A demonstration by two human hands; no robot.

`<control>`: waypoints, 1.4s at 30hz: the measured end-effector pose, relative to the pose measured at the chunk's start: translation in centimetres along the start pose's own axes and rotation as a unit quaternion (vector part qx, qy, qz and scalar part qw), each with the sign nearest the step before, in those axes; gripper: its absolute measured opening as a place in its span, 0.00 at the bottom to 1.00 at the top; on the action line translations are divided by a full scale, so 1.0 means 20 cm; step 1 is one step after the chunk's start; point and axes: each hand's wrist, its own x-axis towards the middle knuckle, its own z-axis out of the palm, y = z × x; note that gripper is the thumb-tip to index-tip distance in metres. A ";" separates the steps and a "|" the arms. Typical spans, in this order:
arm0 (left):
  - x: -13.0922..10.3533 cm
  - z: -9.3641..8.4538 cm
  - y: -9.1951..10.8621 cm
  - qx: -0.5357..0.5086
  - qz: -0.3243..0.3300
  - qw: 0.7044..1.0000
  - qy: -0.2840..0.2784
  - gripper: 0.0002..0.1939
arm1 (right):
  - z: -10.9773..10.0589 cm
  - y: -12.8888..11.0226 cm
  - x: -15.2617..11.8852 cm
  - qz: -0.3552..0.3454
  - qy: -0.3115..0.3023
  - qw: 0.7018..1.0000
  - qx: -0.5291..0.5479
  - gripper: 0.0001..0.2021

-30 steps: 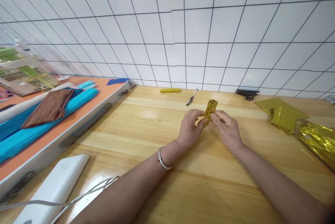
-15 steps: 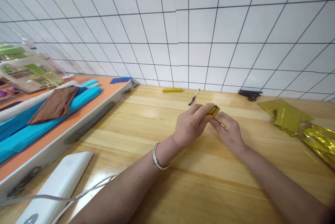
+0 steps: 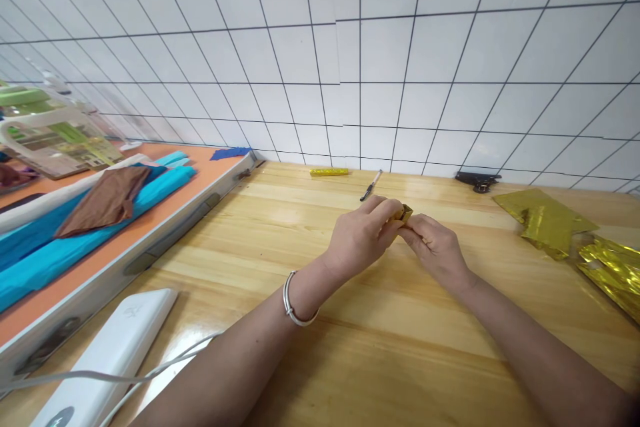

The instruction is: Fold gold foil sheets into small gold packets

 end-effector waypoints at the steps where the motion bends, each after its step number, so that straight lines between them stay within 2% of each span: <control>1: 0.00 0.00 0.00 -0.009 -0.009 1.000 -0.006 0.03 | 0.00 0.00 0.00 0.011 0.003 1.000 0.003 0.09; 6: 0.00 0.02 -0.02 -0.054 -0.044 0.997 -0.024 0.04 | 0.02 0.00 -0.01 0.056 0.037 0.998 0.008 0.12; 15: 0.01 0.03 -0.03 -0.102 -0.053 0.993 -0.006 0.04 | 0.04 0.02 -0.02 0.066 0.067 0.996 0.001 0.12; 20: 0.01 0.03 -0.04 -0.129 -0.056 0.990 -0.009 0.04 | 0.05 0.00 -0.02 0.063 0.084 0.990 -0.100 0.15; 25: 0.01 0.05 -0.05 -0.155 -0.071 0.985 -0.006 0.04 | 0.07 0.00 -0.02 0.041 0.108 0.970 -0.216 0.13; 29: 0.02 0.05 -0.05 -0.169 -0.074 0.983 -0.004 0.04 | 0.07 -0.01 -0.02 0.013 0.104 0.960 -0.261 0.10; 36: 0.02 0.05 -0.05 -0.189 -0.078 0.979 -0.010 0.04 | 0.08 0.01 0.00 0.020 0.106 0.958 -0.267 0.10; 42: 0.02 0.05 -0.06 -0.213 -0.063 0.975 -0.015 0.05 | 0.08 0.01 0.02 0.032 0.114 0.971 -0.208 0.09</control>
